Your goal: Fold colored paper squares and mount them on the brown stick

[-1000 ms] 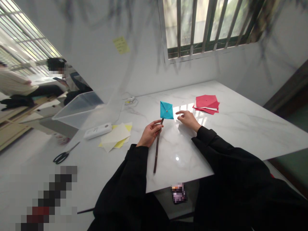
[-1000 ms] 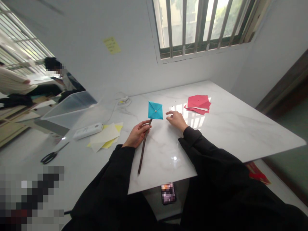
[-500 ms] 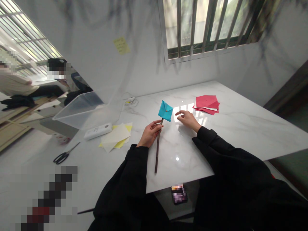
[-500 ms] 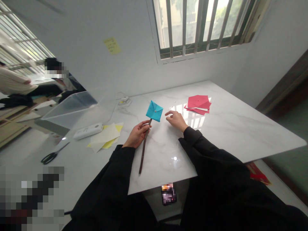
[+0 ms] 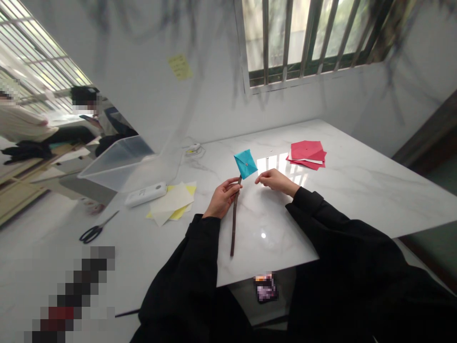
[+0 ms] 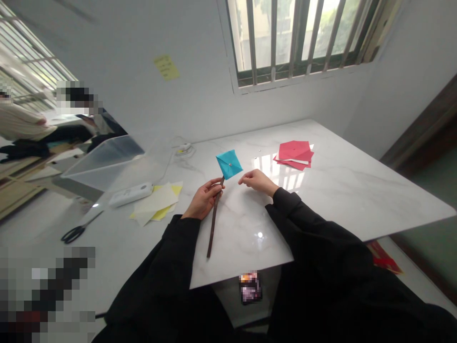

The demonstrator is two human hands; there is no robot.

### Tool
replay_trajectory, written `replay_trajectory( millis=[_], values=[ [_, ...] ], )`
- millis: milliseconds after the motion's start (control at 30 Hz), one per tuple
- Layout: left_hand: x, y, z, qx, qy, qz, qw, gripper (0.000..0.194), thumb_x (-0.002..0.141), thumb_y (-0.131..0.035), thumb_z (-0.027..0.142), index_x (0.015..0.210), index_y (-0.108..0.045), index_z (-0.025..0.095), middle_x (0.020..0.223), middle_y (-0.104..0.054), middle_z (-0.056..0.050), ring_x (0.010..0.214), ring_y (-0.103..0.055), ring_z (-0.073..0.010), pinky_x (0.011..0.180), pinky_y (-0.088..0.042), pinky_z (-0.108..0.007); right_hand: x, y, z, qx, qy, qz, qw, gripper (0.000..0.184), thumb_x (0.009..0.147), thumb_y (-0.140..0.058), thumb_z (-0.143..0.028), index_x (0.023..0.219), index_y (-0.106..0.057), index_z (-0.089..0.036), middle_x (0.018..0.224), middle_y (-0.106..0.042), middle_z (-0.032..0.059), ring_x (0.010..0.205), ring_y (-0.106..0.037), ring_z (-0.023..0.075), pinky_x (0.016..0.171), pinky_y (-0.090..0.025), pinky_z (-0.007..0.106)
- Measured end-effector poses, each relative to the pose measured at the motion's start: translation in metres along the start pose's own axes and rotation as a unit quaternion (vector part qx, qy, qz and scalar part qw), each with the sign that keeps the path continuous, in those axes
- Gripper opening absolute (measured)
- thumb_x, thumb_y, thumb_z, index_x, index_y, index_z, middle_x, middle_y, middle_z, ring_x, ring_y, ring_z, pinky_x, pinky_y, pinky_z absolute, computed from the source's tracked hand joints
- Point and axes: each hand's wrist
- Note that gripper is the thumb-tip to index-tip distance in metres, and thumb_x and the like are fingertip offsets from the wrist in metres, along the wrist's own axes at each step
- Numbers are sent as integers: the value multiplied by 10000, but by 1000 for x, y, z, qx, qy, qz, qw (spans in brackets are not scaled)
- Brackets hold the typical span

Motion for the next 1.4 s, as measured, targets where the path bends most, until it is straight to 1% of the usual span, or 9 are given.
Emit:
replay_trajectory(
  millis=[200, 400, 533, 633, 867, 1000, 1100, 1267, 1400],
  values=[
    [0, 0, 0, -4, 3, 0, 1000, 556, 650, -964, 333, 1127, -740, 155, 909, -756, -44, 761, -628, -96, 778, -483, -242, 7, 7, 7, -55, 33, 149, 987, 583, 823, -619, -175, 1402, -671, -136, 751, -707, 22, 664, -600, 147, 669, -451, 242],
    [-1, -1, 1, -2, 4, 1, 1000, 557, 648, -960, 329, 1129, -740, 153, 903, -754, -37, 738, -614, -88, 767, -483, -236, 7, 11, 11, -163, 30, 80, 983, 297, 855, -554, -229, 843, -845, -173, 577, -607, 2, 613, -567, 159, 636, -391, 269],
    [0, -1, 1, 1, 5, 3, 1000, 565, 636, -966, 333, 1121, -741, 151, 894, -750, -34, 727, -602, -84, 739, -472, -224, 9, 11, 11, -169, 33, 123, 977, 257, 855, -580, -226, 826, -833, -185, 695, -699, 26, 714, -629, 179, 712, -425, 268],
    [0, -1, 1, 5, 6, 0, 1000, 566, 640, -963, 338, 1127, -740, 154, 899, -750, -34, 723, -599, -84, 729, -467, -224, 8, 9, 11, -149, 45, 157, 975, 295, 833, -603, -206, 1029, -822, -188, 772, -742, 34, 747, -656, 188, 770, -456, 274],
    [-2, -2, 2, 27, 8, -32, 999, 520, 659, -949, 325, 1105, -749, 148, 867, -739, -36, 712, -579, -93, 728, -450, -250, 4, 11, 9, -185, 120, 216, 951, 768, 813, -553, -146, 1578, -519, -197, 579, -611, -53, 608, -569, 178, 697, -412, 268],
    [-3, -2, 2, 24, 7, -37, 999, 521, 660, -948, 314, 1111, -753, 141, 863, -738, -40, 708, -569, -100, 730, -439, -264, 6, 16, 11, -228, 77, 194, 951, 406, 838, -563, -183, 1143, -830, -202, 680, -703, 19, 675, -610, 183, 690, -404, 272],
    [-2, -1, 2, 18, 7, -33, 999, 521, 659, -950, 308, 1113, -753, 143, 863, -739, -39, 702, -567, -98, 725, -435, -262, 8, 18, 13, -249, 49, 171, 952, 295, 849, -555, -198, 809, -847, -205, 708, -728, 53, 709, -627, 197, 677, -396, 281],
    [-2, -1, 2, 23, 2, -34, 999, 506, 677, -938, 311, 1116, -753, 142, 863, -733, -40, 702, -567, -101, 724, -441, -264, 7, 18, 12, -248, 56, 185, 949, 258, 857, -588, -215, 869, -845, -207, 802, -763, 62, 767, -658, 209, 723, -424, 277],
    [-3, -2, 3, 26, 3, -33, 999, 517, 679, -938, 315, 1129, -755, 139, 860, -724, -37, 708, -566, -99, 728, -445, -262, 9, 15, 12, -211, 53, 205, 954, 427, 844, -602, -183, 1234, -776, -170, 800, -759, 51, 806, -678, 218, 796, -465, 284]
  ],
)
Point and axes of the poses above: each hand's wrist, its own x-axis towards the middle knuckle, its own y-axis out of the back of the hand, z = x × y
